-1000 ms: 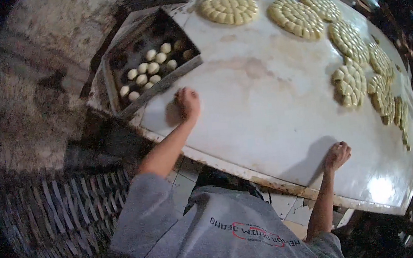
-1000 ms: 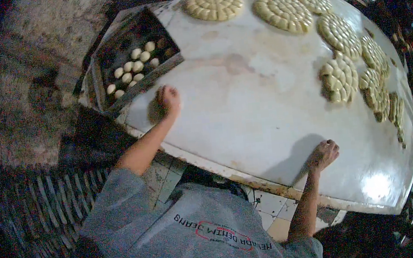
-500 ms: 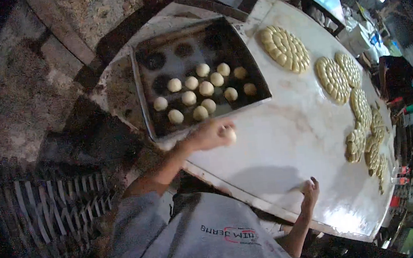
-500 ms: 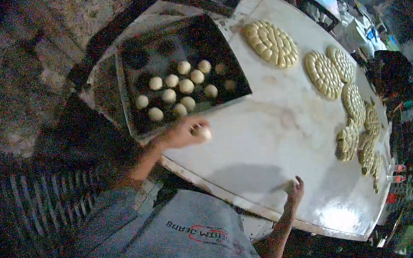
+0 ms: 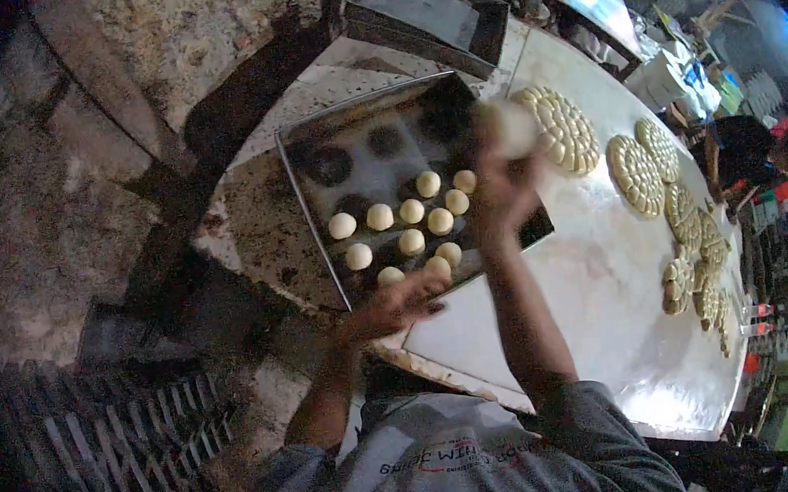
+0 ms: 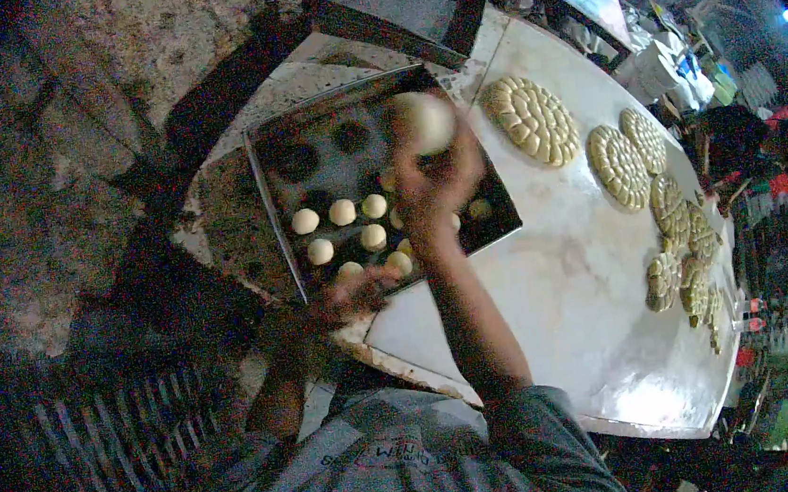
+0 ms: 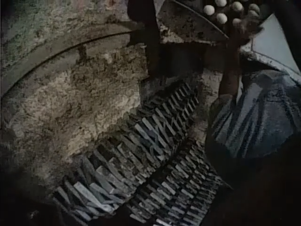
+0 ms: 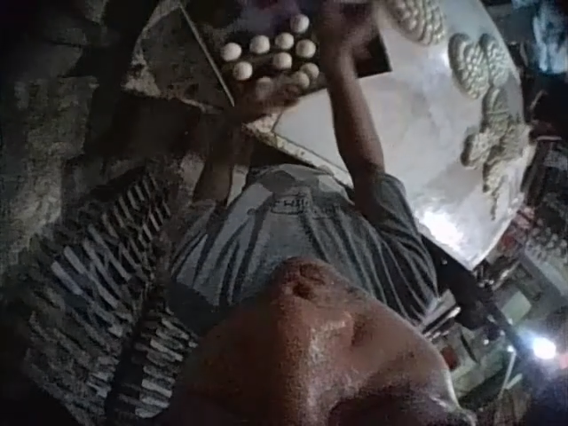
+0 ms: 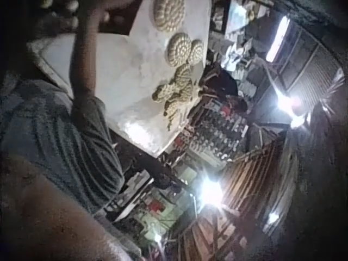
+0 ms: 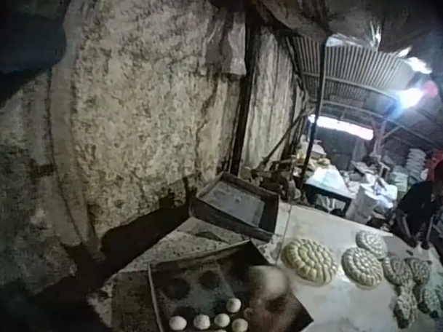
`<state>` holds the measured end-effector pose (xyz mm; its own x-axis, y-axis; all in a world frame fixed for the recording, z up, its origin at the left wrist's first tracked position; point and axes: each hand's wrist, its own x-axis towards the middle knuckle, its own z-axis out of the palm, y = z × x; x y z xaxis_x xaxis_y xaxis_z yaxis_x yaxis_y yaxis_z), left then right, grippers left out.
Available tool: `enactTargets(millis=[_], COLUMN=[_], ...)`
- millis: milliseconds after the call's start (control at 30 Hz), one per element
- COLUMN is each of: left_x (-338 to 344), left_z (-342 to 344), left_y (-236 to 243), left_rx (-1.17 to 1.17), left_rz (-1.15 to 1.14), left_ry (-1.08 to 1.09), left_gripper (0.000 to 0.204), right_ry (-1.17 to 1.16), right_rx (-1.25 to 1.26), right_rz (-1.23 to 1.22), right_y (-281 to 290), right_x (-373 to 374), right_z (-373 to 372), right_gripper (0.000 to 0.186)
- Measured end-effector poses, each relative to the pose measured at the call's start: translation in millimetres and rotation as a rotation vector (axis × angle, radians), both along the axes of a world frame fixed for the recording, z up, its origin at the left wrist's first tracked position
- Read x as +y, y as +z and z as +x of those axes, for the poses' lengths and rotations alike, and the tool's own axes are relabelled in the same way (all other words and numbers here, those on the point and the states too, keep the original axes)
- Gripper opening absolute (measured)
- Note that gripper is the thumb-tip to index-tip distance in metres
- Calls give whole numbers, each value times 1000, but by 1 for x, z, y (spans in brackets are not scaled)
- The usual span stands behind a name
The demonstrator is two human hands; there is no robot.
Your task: Shape bread dough into small balls and place them in a baking tray, while other dough pieces are arranged on the table.
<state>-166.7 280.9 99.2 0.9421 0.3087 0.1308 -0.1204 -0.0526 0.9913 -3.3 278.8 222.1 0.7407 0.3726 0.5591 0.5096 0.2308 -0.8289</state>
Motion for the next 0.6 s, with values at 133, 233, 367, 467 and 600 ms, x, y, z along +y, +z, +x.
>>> enactTargets(millis=[133,233,367,467,600], left_x=[-79,-148,-178,-194,-221], left_z=[35,43,61,94,136], left_y=[-90,-111,-75,-59,-69], left_rx=[126,-51,288,321,304], left_rz=[80,237,913,999,1135], left_ry=[-337,-407,-420,-455,-273], left_gripper=[47,52,59,56,49], right_ry=[16,-349,-902,-1219,-1406], right_rx=[-403,-227,-110,-59,351], right_rz=[-517,-610,-1035,-1118,-1086], right_y=[-141,-145,-231,-241,-225], right_x=[-19,-149,-365,-498,-564], right_z=[30,50,96,110,143], right_gripper=[40,30,18,12,17])
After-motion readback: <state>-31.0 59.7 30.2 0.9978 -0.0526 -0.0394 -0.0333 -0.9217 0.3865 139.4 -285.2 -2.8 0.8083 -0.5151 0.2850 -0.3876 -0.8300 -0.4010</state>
